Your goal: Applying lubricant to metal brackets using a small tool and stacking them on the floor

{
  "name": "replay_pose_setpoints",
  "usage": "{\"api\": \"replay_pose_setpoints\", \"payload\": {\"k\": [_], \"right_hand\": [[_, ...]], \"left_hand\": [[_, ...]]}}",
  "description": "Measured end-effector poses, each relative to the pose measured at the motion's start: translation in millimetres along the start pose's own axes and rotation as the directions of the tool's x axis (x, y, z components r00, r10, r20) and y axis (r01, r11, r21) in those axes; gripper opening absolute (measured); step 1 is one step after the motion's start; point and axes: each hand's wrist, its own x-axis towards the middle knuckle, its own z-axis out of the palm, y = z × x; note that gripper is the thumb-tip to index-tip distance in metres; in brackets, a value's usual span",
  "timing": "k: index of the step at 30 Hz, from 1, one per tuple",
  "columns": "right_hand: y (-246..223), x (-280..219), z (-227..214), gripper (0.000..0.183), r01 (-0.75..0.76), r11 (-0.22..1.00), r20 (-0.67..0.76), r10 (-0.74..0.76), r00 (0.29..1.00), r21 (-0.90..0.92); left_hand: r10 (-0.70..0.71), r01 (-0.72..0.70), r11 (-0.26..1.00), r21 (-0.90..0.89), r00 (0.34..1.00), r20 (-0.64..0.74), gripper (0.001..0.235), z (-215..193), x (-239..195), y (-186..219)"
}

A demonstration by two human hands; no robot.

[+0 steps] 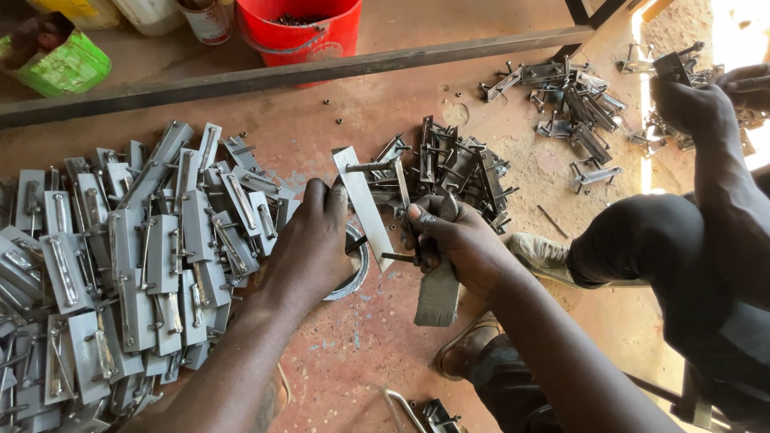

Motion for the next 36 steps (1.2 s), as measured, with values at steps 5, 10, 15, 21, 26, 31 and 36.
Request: {"api": "replay_pose_setpoints", "payload": {"k": [5,10,15,21,26,31,36], "right_hand": [[2.9,-0.6,2.9,0.024,-0.013,0.998,-0.094,0.007,0.996,-0.059],[20.7,10.4,-8.0,0.025,0.034,0.975,-0.119,-0.061,0.991,-0.218],[24.7,8.4,8.2,0.03,-0.042,0.934,-0.132,-0.006,0.991,-0.355],[13.7,6.1,13.2,0.041,0.001,0.767,-0.152,-0.128,0.98,-0.641],[6.9,5.1,13.8,0.057,-0.135,0.84,-0.059,0.122,0.991,-0.526],[0.1,8.1,7.4,0.044,-0.149,0.823,-0.082,0.125,0.989,-0.548],[22.3,13.9,-6.9,0.035,-0.293,0.743,-0.164,0.244,0.956,-0.602]], "left_hand": [[0.051,-0.05,0.998,-0.025,0.997,0.06,0.079,5.0,-0.6,4.1],[-0.022,0.023,1.0,-0.014,0.996,0.082,0.082,3.0,-3.0,7.9],[-0.184,0.2,0.975,-0.097,0.971,0.154,0.089,-3.1,3.3,20.3],[-0.144,0.162,0.981,-0.108,0.977,0.158,0.083,-14.1,-0.6,26.2],[-0.068,0.094,0.983,-0.161,0.984,0.162,0.079,-18.5,-1.7,32.9],[-0.044,0.053,0.997,-0.058,0.989,0.144,0.085,13.6,0.1,17.1],[-0.168,0.177,0.984,-0.012,0.953,0.254,0.041,37.1,3.7,4.6]]}}
